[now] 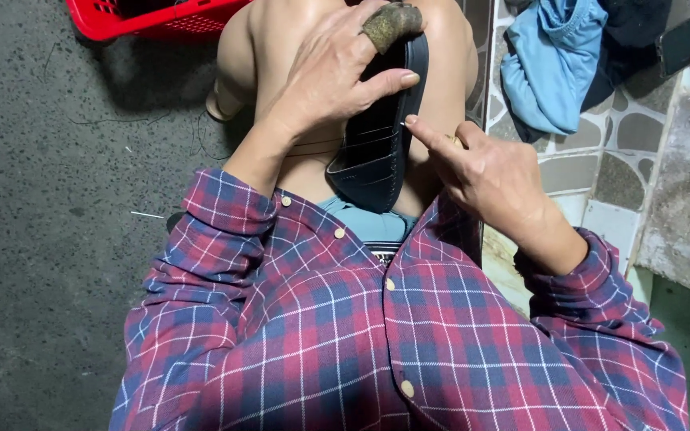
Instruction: Hand-sewing the sole of a black sandal using an awl and thread.
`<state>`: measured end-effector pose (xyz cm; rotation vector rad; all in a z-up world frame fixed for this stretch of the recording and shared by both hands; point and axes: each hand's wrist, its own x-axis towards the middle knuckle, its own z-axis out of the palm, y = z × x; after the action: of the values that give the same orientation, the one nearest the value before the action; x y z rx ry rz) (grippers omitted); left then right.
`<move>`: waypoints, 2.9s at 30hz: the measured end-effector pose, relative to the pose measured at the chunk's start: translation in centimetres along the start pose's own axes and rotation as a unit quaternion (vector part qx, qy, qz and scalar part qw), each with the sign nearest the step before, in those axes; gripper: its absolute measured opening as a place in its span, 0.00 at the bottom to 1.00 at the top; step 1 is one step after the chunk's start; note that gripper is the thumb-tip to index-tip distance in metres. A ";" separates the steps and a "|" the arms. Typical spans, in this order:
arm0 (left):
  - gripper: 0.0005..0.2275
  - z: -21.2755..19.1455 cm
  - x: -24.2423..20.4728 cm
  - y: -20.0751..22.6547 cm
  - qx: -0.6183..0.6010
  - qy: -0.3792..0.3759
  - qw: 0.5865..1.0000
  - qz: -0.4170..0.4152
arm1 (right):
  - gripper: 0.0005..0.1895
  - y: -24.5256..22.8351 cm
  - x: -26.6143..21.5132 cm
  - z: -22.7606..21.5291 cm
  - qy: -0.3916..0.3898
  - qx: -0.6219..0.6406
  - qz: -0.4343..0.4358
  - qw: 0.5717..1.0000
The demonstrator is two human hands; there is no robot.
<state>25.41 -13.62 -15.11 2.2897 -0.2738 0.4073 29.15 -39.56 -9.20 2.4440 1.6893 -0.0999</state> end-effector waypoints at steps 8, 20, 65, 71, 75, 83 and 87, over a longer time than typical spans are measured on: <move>0.35 1.1 -0.1 -1.8 0.041 -0.059 0.997 -0.018 | 0.31 -2.4 0.2 -1.9 -0.056 -0.138 0.054 0.987; 0.34 1.0 0.7 -2.1 0.004 -0.024 1.000 -0.003 | 0.25 1.9 1.2 -0.2 0.027 -0.061 -0.099 0.993; 0.03 -1.4 -4.9 5.9 -0.345 0.090 0.927 -0.112 | 0.19 0.5 2.4 -0.5 0.145 0.117 -0.065 0.980; 0.04 -0.1 -5.4 5.2 -0.063 0.088 0.985 -0.131 | 0.21 0.4 2.4 -0.4 0.148 0.083 -0.070 0.983; 0.07 0.4 -5.9 5.1 -0.027 0.083 0.991 -0.099 | 0.21 0.2 2.4 0.0 0.157 0.073 -0.062 0.983; 0.05 -1.1 -5.9 5.8 -0.141 0.095 0.980 -0.106 | 0.20 0.2 2.4 0.0 0.173 0.088 -0.060 0.979; 0.01 -2.2 -5.9 6.3 -0.162 0.097 0.974 -0.123 | 0.19 0.1 2.3 -0.1 0.177 0.091 -0.058 0.978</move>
<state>17.53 -15.85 -11.68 1.9185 0.0414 0.4199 30.06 -37.41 -9.47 2.6165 2.0501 0.1861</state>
